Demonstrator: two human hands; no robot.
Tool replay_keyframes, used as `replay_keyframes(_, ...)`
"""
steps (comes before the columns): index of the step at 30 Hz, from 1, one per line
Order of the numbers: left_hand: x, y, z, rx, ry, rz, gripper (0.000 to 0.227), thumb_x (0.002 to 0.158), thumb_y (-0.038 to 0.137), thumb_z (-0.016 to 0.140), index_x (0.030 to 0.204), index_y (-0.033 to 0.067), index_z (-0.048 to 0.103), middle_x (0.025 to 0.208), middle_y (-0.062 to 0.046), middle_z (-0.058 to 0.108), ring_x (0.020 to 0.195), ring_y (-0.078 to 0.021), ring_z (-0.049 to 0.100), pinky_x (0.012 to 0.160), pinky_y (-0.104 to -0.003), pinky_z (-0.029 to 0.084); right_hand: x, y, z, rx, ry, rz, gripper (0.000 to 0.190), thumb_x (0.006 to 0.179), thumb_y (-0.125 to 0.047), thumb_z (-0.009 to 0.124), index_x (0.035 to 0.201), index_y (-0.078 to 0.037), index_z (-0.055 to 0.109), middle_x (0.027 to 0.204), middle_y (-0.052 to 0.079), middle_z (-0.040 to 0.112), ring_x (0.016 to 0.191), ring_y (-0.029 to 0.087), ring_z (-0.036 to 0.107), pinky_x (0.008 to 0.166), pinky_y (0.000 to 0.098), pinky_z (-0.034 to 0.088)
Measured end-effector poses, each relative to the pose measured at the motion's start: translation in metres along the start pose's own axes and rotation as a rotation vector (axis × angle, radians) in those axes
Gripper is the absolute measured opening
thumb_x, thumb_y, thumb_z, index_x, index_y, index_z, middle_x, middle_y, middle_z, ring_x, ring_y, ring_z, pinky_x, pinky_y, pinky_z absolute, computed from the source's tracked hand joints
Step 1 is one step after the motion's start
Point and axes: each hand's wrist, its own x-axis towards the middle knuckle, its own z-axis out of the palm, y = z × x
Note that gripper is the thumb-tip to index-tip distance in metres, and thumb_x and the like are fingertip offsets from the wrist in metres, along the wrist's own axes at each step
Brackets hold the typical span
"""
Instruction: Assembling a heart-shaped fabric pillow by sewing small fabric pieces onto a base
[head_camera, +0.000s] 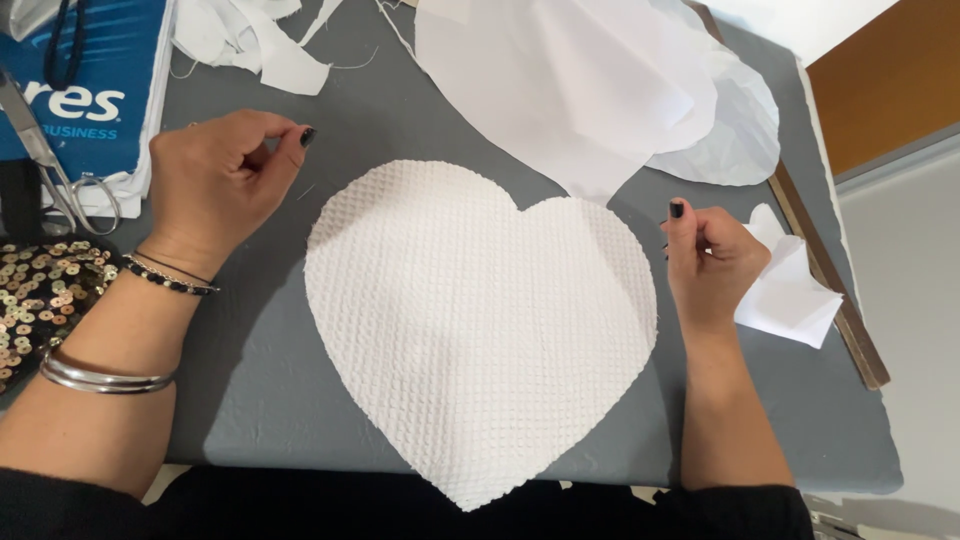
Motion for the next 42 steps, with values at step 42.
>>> replay_keyframes(42, 0.004, 0.008, -0.001, -0.01, 0.015, 0.001, 0.012, 0.114, 0.018, 0.074, 0.107, 0.0102, 0.079, 0.067, 0.005, 0.059, 0.059, -0.0117, 0.052, 0.058, -0.028, 0.041, -0.002, 0.005, 0.0, -0.021, 0.015, -0.043, 0.043, 0.113, -0.007, 0.065, 0.071, 0.001, 0.058, 0.069, 0.011, 0.066, 0.053, 0.018, 0.057, 0.052, 0.0237, 0.037)
